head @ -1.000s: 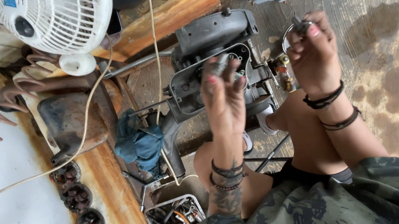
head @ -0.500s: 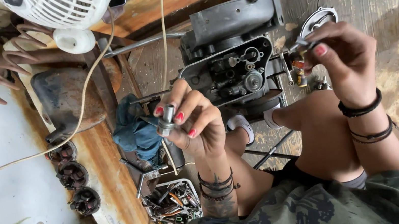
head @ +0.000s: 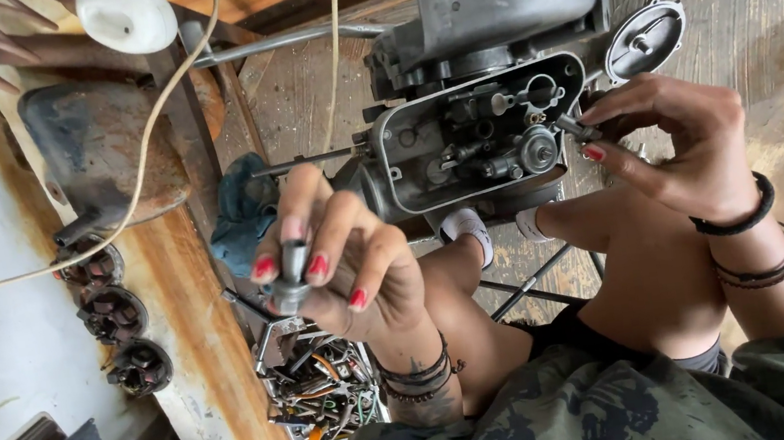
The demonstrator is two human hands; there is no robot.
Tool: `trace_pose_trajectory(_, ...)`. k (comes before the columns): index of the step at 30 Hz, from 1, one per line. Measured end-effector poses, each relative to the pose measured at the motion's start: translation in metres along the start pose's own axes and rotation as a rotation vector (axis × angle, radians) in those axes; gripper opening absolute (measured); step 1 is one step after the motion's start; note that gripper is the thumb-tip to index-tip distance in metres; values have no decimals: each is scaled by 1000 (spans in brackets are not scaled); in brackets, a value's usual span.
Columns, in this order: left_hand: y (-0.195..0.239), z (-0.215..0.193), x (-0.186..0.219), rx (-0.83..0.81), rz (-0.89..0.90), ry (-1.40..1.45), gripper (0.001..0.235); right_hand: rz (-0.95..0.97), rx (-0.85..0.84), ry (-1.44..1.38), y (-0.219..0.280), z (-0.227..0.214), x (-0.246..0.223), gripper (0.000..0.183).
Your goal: Disassembling a motorcycle engine by removing screws with a screwdriver and extracting internal components by hand.
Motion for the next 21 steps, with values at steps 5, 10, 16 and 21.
trace_pose_trajectory(5, 6, -2, -5, -16, -15, -8, 17, -167, -4, 97, 1, 13, -25, 17)
trace_pose_trajectory(10, 5, 1, -7, -24, -57, -44, 14, -241, -43, 271, -9, 19, -48, 14)
trace_pose_trajectory(16, 13, -16, -9, 23, -180, -143, 22, -517, -179, 561, -32, 25, -64, 15)
trace_pose_trajectory(21, 17, -20, -8, 88, -187, -221, 27, -817, -474, 1065, -48, 58, -60, 16)
Point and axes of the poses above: each hand's wrist, its own y-axis away from the middle knuckle, its own z-axis out of the palm, x = y × z, the point moved 8 cm from there along -y, towards the middle knuckle, and after that the axes turned 1 degree about z, right-handed, at the moved point
